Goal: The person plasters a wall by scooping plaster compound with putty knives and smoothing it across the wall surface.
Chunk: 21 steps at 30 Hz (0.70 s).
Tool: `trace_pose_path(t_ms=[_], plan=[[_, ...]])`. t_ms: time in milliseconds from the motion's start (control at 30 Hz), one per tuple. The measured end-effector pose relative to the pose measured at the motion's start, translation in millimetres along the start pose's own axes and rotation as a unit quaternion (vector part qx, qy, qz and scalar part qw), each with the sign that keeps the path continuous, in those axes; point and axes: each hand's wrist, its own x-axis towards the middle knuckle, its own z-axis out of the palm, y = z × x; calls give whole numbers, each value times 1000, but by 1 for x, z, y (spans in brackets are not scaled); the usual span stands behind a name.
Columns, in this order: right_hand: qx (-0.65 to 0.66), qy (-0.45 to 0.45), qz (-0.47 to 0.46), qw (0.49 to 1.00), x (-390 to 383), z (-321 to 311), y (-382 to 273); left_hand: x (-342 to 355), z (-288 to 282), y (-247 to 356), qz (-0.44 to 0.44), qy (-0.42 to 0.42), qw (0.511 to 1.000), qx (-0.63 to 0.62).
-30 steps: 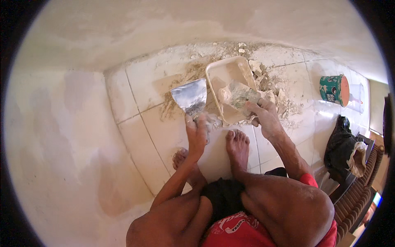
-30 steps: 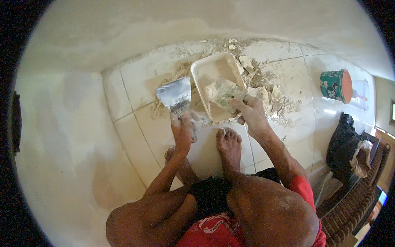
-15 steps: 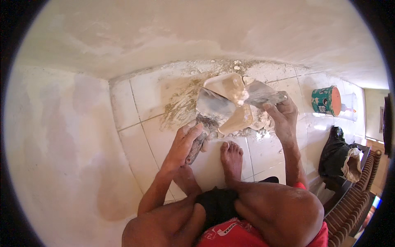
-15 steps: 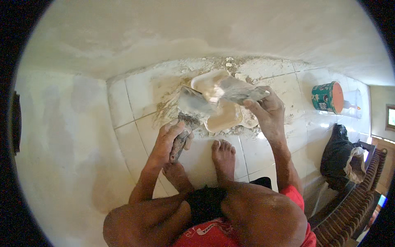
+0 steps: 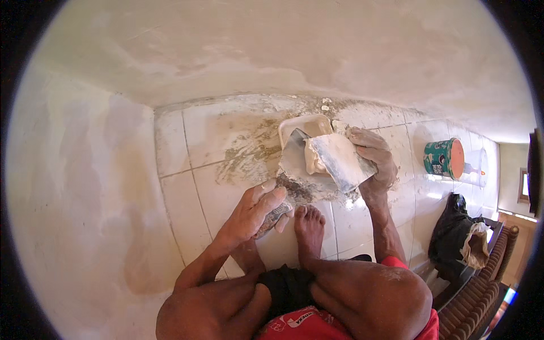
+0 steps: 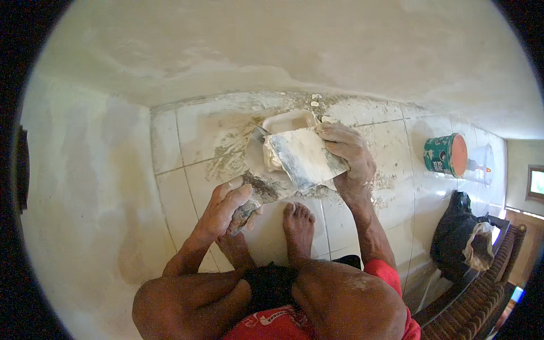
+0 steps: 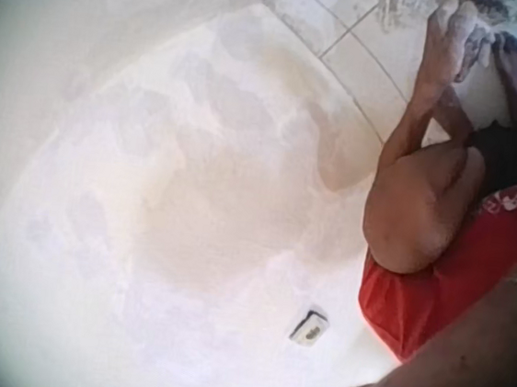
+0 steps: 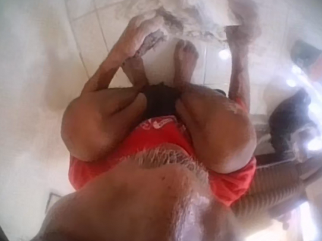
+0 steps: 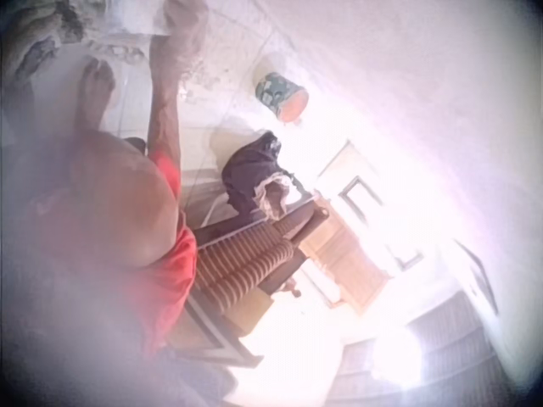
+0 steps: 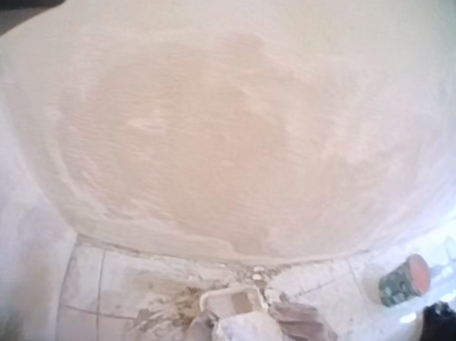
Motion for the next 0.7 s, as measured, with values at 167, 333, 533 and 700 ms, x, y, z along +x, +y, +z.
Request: trace_pose_path(t_ms=[167,333,533,700], plan=[[-33,31,-6,999,-10,6,14,1,-4,-3,-25,-10,999,44],[-92,-20,190,977,-21,1,21,-2,-2,-8,-4,12,999,35],[208,127,518,820,-10,-37,-9,1,-8,4,20,88,993,69],[343,-33,601,721,1,-36,-55,3,-15,-4,22,159,982,95]])
